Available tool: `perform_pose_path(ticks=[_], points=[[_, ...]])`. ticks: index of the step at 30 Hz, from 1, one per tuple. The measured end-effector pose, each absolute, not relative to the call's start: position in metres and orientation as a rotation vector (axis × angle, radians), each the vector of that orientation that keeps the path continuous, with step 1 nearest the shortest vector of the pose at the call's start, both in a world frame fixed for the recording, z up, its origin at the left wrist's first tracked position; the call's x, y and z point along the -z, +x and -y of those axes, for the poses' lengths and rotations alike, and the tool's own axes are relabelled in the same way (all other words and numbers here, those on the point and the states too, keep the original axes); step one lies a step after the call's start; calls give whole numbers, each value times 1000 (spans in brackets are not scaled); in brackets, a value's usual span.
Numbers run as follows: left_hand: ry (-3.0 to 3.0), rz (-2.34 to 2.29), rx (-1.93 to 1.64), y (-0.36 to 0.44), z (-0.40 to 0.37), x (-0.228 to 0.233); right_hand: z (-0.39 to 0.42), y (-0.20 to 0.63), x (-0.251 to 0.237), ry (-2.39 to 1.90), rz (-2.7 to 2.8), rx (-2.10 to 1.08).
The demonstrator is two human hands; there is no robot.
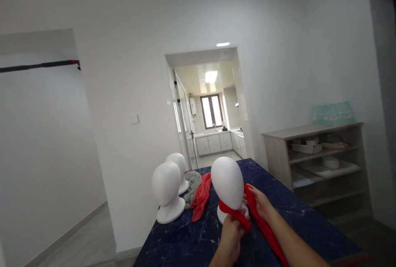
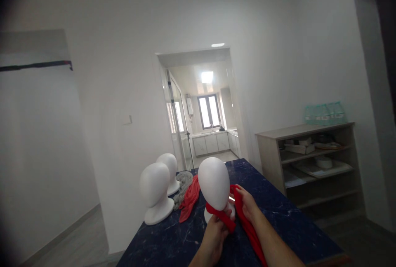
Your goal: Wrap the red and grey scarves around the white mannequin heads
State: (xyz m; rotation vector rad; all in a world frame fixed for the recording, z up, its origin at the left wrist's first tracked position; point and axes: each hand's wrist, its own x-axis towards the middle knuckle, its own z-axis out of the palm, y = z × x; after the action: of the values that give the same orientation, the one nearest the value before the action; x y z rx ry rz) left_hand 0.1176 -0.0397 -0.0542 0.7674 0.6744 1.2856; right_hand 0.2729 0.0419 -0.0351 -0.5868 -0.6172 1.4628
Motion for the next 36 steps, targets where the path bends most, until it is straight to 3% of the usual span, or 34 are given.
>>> perform_pose_path(ticks=[6,15,24,36], points=[[762,-756,-1322,126,31,62,-36,262,35,-991,891,-1106],[839,-747,-1215,119,35,49,23,244,49,-1241,1270,-665],[864,-759,-1191,120,39,44,59,238,34,-1158,1522,-724],[927,-900,-1232,120,38,40,44,246,40,-803,1433,-1178]])
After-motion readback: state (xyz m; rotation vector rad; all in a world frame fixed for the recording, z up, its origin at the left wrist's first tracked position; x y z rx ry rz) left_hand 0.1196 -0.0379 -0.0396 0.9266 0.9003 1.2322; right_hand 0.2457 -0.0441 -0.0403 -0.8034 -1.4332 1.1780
